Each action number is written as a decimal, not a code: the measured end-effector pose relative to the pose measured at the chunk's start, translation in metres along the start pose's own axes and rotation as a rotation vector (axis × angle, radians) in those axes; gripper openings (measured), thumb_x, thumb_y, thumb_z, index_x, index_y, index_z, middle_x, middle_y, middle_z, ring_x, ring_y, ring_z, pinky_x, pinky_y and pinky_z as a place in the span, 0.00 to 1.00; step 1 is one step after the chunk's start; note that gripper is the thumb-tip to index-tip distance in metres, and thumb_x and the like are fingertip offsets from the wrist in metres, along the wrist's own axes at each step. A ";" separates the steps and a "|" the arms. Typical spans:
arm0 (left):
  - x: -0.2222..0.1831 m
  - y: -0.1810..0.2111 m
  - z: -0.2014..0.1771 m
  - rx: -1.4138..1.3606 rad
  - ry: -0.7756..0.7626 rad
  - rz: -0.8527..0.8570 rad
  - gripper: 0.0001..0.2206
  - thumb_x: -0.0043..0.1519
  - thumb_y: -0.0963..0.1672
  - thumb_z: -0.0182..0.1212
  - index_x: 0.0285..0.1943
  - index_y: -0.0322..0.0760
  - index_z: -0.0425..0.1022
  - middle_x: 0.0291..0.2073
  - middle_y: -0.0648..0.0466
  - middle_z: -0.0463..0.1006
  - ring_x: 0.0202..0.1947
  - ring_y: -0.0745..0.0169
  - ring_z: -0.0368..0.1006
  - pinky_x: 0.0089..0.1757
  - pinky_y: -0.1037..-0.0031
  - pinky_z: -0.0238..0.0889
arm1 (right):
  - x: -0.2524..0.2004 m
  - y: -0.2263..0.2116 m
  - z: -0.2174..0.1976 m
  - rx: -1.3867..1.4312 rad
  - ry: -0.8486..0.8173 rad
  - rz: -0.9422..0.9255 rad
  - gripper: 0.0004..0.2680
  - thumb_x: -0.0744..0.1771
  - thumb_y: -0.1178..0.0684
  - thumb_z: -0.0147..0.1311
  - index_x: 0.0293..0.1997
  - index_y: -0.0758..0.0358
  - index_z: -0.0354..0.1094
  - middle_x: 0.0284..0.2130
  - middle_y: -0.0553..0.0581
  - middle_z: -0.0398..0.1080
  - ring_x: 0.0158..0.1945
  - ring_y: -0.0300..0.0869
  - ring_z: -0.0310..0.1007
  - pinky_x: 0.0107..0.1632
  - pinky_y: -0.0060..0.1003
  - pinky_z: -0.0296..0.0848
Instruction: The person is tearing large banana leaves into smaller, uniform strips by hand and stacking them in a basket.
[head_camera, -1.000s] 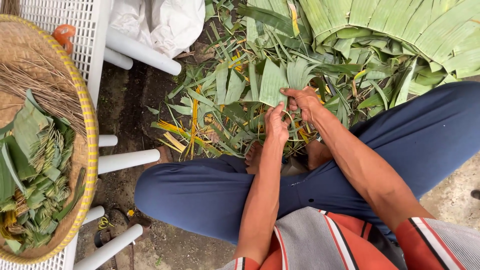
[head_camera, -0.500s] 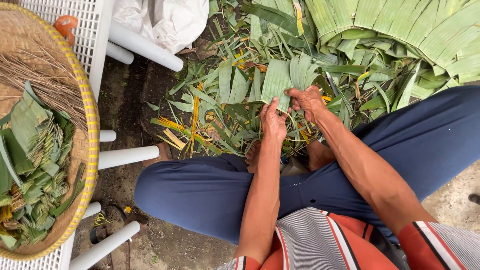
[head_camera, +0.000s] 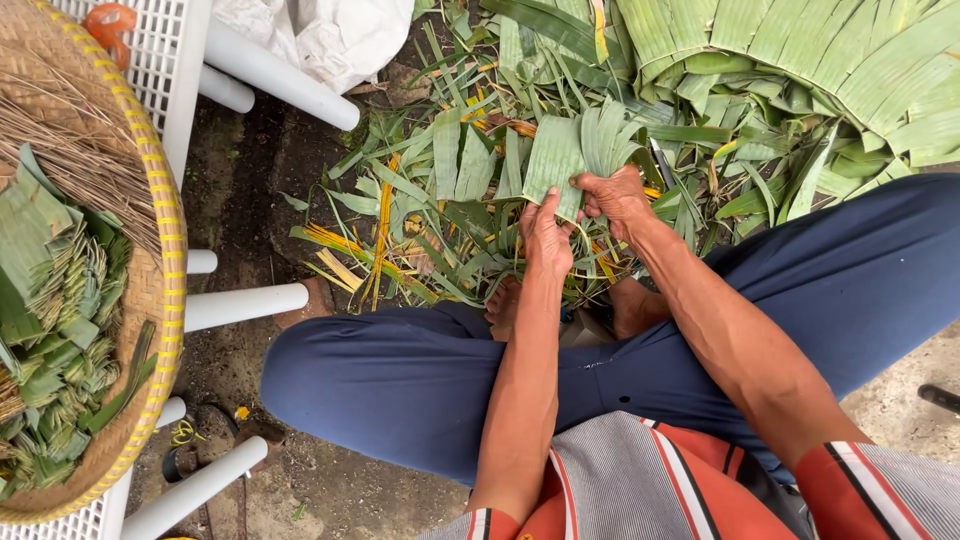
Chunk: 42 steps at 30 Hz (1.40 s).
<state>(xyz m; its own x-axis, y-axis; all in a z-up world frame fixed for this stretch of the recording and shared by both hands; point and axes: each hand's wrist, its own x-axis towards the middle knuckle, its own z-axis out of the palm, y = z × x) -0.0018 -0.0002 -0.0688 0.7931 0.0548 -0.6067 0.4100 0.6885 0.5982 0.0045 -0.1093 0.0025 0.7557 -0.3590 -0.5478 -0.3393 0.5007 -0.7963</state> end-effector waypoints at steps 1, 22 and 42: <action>-0.001 0.001 0.000 0.001 -0.003 0.004 0.10 0.59 0.43 0.72 0.45 0.35 0.77 0.38 0.46 0.82 0.36 0.55 0.79 0.36 0.57 0.80 | 0.005 0.005 -0.002 -0.004 0.003 -0.006 0.06 0.59 0.67 0.62 0.35 0.74 0.72 0.12 0.55 0.60 0.11 0.32 0.58 0.16 0.36 0.72; -0.036 0.058 0.006 -0.217 -0.235 -0.059 0.11 0.68 0.45 0.59 0.57 0.41 0.69 0.44 0.52 0.75 0.39 0.55 0.73 0.32 0.64 0.73 | 0.096 -0.217 -0.090 0.254 0.284 -0.504 0.07 0.67 0.57 0.64 0.43 0.60 0.67 0.29 0.52 0.71 0.16 0.34 0.57 0.18 0.31 0.56; -0.043 0.030 0.030 -0.168 -0.081 -0.202 0.11 0.67 0.51 0.64 0.46 0.49 0.68 0.40 0.55 0.77 0.38 0.60 0.73 0.27 0.71 0.73 | -0.030 -0.042 -0.004 -0.060 -0.004 0.177 0.10 0.63 0.54 0.71 0.33 0.65 0.71 0.18 0.46 0.65 0.14 0.26 0.56 0.17 0.21 0.61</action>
<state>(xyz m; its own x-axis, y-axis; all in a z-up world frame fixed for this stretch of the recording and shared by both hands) -0.0098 -0.0035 -0.0094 0.7389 -0.1497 -0.6570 0.4886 0.7904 0.3695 -0.0063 -0.1221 0.0515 0.6835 -0.2666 -0.6795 -0.4996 0.5079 -0.7017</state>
